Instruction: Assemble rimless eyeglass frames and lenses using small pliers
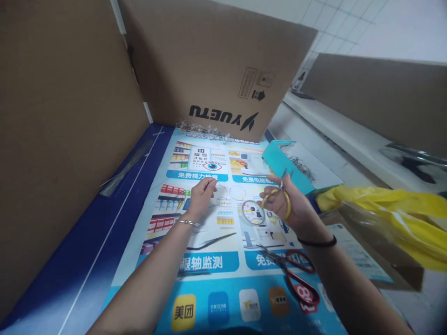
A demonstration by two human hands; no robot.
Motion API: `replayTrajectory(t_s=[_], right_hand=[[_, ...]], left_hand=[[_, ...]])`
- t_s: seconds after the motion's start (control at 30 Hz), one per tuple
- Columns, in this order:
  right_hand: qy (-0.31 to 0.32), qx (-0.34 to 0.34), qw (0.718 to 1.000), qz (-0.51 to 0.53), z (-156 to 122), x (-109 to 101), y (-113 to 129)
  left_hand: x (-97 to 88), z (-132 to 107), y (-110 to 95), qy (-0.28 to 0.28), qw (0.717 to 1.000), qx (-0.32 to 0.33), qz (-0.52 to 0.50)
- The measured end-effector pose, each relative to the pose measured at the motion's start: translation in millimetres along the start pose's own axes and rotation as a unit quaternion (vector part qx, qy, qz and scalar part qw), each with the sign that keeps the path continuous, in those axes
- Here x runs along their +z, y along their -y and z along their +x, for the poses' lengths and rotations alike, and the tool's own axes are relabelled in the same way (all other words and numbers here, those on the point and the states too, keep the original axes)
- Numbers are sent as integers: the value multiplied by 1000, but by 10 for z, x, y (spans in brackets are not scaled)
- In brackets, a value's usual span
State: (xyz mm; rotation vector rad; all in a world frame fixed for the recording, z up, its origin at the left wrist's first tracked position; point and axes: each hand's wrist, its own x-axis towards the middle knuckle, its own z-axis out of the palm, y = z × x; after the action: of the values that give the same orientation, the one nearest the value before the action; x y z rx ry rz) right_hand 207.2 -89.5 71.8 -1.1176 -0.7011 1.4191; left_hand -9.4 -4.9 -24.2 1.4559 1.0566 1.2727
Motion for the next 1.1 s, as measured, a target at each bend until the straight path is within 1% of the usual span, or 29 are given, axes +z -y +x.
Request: replayTrajectory(t_s=[0.1, 0.17, 0.23, 0.33, 0.47, 0.5, 0.57, 0.63, 0.77, 0.83, 0.9, 1.0, 1.1], right_hand=[[-64, 2, 990, 128, -170, -184, -136], [-80, 16, 981, 177, -265, -281, -163], [-82, 20, 971, 222, -348, -332, -155], [-74, 53, 955, 283, -478, -316, -164], [-50, 155, 925, 342, -697, -243, -311], [-40, 178, 922, 340, -755, -239, -355], [-15, 221, 925, 308, -862, -263, -420], [1, 231, 936, 266, -947, -331, -444], [15, 199, 961, 189, -1017, -570, -416], [-1, 180, 971, 155, -1000, -698, -396], [-16, 167, 974, 149, -964, -789, -373], [3, 179, 971, 161, -899, -810, -337], [49, 187, 970, 150, -816, -710, -330]], left_hand=[[9, -2, 2, -4, 1000, -9, 3], [25, -20, 6, 2, 1000, -3, 15], [44, -50, 2, 11, 999, 8, 29], [74, -97, -35, 20, 998, 25, 49], [113, -139, -123, 12, 997, 48, 67], [122, -148, -146, 5, 996, 54, 66], [144, -166, -191, -10, 996, 66, 62], [170, -191, -236, -23, 995, 75, 62], [240, -256, -346, -28, 997, 63, 46], [285, -283, -423, -22, 998, 52, 38], [334, -305, -514, -13, 998, 43, 44], [405, -348, -658, 16, 998, 24, 62], [446, -417, -769, 34, 997, 2, 67]])
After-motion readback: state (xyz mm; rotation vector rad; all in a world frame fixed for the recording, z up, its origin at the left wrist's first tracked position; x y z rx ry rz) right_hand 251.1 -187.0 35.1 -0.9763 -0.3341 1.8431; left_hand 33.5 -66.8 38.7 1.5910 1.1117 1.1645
